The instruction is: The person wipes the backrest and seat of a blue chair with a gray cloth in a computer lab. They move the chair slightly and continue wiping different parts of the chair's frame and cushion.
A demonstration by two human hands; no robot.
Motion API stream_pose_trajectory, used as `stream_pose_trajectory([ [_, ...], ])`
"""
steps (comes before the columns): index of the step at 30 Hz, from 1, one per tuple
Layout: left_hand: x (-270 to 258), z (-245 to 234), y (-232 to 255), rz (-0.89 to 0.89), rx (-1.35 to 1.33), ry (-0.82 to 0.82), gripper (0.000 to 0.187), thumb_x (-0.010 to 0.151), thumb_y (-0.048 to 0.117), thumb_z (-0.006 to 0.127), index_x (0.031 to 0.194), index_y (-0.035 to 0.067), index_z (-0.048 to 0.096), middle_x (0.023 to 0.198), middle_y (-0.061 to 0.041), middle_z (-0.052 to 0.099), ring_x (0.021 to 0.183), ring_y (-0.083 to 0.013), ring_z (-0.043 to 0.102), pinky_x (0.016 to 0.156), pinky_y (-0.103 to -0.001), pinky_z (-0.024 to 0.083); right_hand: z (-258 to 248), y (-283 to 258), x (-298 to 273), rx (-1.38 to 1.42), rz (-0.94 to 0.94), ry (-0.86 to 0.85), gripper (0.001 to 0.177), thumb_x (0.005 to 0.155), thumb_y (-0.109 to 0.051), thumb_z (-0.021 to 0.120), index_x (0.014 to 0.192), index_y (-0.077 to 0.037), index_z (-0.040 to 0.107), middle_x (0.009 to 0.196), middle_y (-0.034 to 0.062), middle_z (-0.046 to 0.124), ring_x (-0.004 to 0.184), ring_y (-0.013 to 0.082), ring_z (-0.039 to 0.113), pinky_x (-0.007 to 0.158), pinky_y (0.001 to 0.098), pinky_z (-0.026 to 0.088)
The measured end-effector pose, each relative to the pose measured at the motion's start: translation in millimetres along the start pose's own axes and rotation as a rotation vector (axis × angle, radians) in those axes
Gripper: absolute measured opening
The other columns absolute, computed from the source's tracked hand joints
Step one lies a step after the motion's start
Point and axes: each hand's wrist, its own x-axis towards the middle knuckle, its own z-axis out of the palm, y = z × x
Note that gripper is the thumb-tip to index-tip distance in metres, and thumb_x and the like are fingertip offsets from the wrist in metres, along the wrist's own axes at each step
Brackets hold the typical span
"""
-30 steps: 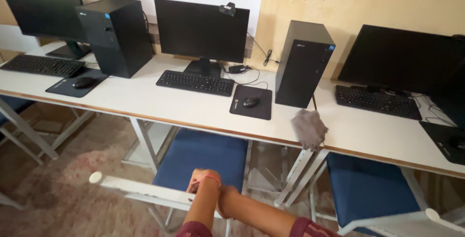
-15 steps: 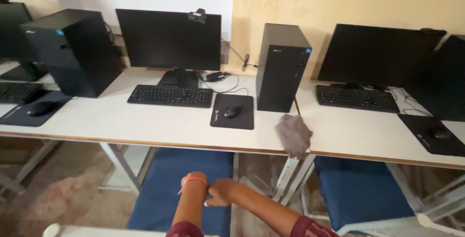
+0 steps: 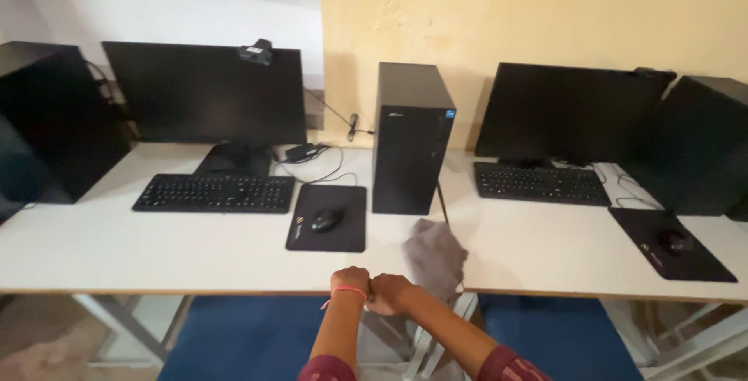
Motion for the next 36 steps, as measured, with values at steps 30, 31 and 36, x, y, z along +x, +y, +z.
stream_pose_trajectory([
  [30, 105, 56, 117, 0.086, -0.112, -0.139, 0.075, 0.088, 0.018, 0.078, 0.152, 0.029, 0.04, 0.148, 0.002, 0.055, 0.146, -0.0237, 0.041, 0.106, -0.05, 0.046, 32, 176, 29, 0.105, 0.294, 0.332, 0.059, 0.079, -0.004, 0.071, 0.131, -0.03, 0.06, 0.166, 0.0097, 0.019, 0.134, 0.0415, 0.047, 0.108, 0.0477, 0.047],
  [31, 106, 61, 112, 0.078, -0.087, -0.119, 0.067, 0.09, 0.018, 0.075, 0.148, 0.027, 0.045, 0.145, 0.002, 0.058, 0.144, -0.0228, 0.044, 0.104, -0.049, 0.048, 37, 174, 31, 0.072, 0.264, 0.357, 0.051, 0.08, -0.004, 0.07, 0.124, -0.027, 0.06, 0.163, 0.0095, 0.024, 0.133, 0.0401, 0.048, 0.107, 0.0481, 0.047],
  [36, 94, 56, 83, 0.056, -0.019, -0.06, 0.042, 0.096, 0.014, 0.067, 0.136, 0.025, 0.059, 0.134, 0.003, 0.065, 0.136, -0.0206, 0.053, 0.098, -0.045, 0.052, 55, 165, 28, 0.06, 0.132, 0.475, 0.02, 0.079, -0.004, 0.069, 0.094, -0.016, 0.064, 0.146, 0.0122, 0.046, 0.125, 0.0376, 0.053, 0.099, 0.0499, 0.048],
])
